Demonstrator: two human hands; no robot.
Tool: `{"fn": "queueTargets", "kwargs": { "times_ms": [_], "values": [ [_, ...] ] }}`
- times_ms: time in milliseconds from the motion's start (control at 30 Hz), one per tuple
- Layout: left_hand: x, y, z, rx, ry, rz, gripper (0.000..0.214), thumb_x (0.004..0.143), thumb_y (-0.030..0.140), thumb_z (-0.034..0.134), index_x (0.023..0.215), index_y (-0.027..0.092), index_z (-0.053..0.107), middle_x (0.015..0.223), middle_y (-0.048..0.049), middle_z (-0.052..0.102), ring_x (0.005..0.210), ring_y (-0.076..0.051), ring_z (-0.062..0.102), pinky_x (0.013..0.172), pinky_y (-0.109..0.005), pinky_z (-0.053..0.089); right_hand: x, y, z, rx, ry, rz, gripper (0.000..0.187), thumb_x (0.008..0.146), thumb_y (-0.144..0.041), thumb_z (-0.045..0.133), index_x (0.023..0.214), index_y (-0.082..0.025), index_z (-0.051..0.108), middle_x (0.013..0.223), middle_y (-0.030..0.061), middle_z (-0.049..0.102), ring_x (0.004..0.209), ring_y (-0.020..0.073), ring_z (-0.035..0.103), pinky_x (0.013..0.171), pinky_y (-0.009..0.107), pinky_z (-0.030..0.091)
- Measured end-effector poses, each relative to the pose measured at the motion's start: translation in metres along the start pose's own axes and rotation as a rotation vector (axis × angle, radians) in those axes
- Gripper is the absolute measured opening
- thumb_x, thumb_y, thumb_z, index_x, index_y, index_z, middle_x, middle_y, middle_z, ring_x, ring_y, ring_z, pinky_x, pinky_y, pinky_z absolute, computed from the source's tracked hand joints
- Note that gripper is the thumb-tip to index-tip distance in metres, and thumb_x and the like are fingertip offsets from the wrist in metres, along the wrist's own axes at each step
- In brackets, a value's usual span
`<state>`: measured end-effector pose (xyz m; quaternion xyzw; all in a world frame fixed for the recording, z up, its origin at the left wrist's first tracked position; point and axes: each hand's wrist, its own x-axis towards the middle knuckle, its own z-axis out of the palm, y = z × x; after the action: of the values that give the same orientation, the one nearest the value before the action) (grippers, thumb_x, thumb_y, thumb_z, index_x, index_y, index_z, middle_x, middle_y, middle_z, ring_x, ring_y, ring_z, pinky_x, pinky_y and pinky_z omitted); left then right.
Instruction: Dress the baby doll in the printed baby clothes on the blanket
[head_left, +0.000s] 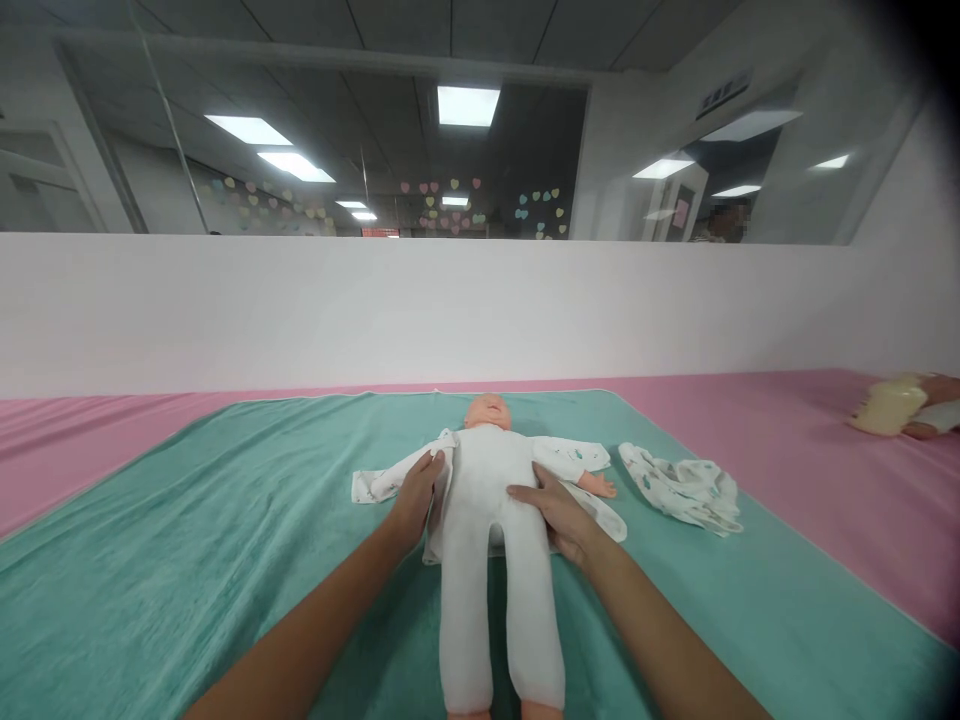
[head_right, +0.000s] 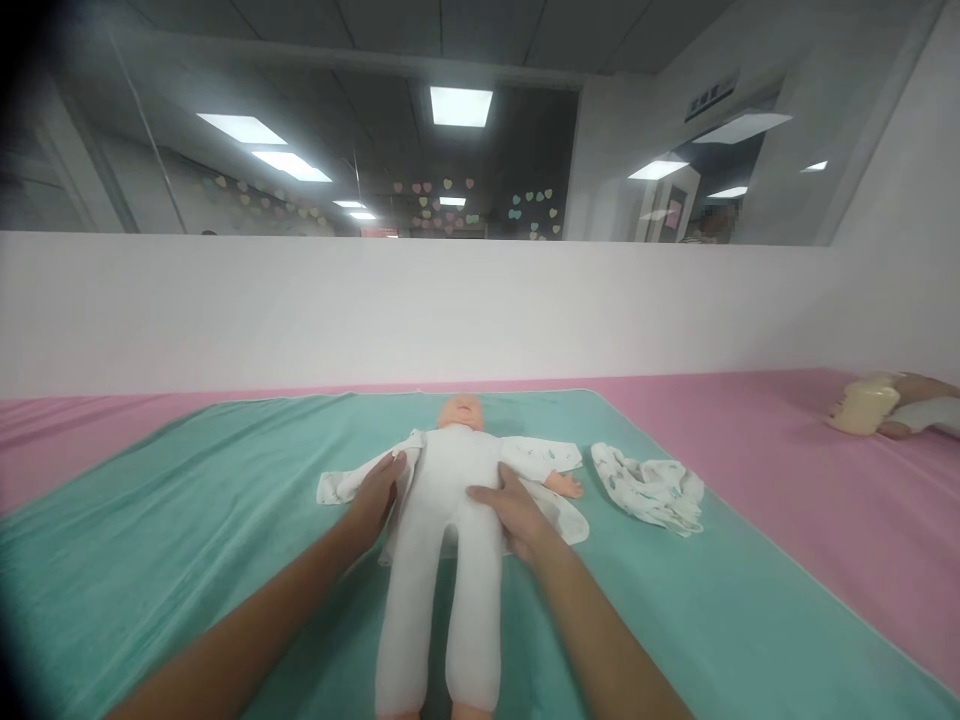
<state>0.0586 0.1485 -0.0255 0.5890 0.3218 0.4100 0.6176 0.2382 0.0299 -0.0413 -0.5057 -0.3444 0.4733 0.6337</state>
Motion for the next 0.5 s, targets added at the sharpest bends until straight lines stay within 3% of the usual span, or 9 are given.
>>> {"fn": "queueTargets", "kwargs": {
  "times_ms": [167, 367, 500],
  "values": [
    [-0.001, 0.018, -0.007, -0.041, -0.075, -0.023, 0.039, 0.078, 0.049, 0.053, 0.103, 0.019, 0.056, 0.108, -0.0071, 0.060, 0.101, -0.022, 0.053, 0.084, -0.031, 0.043, -0.002, 0.001, 0.014, 0.015, -0.016, 0.000, 0.061, 0.066, -0.032, 0.068, 0.122, -0.024, 0.045, 0.114, 0.0090, 0.060, 0.095, 0.0238, 0.060, 0.079, 0.040, 0.052],
    [-0.010, 0.043, 0.005, 0.421, -0.185, 0.147, 0.033, 0.082, 0.048, 0.041, 0.069, 0.019, 0.048, 0.074, 0.0001, 0.054, 0.075, -0.016, 0.050, 0.069, -0.026, 0.041, 0.001, 0.006, 0.018, 0.020, -0.003, 0.001, 0.060, 0.066, -0.033, 0.069, 0.121, -0.024, 0.046, 0.111, 0.0089, 0.061, 0.090, 0.0235, 0.062, 0.074, 0.039, 0.053],
    [-0.017, 0.048, 0.019, 0.631, -0.256, 0.293, 0.034, 0.084, 0.044, 0.038, 0.061, 0.019, 0.039, 0.071, -0.0005, 0.052, 0.089, -0.020, 0.050, 0.077, -0.027, 0.038, 0.000, 0.008, 0.020, 0.023, 0.019, -0.020, 0.062, 0.067, -0.034, 0.067, 0.124, -0.025, 0.044, 0.111, 0.0081, 0.061, 0.090, 0.0230, 0.062, 0.074, 0.038, 0.053]
  ]
}}
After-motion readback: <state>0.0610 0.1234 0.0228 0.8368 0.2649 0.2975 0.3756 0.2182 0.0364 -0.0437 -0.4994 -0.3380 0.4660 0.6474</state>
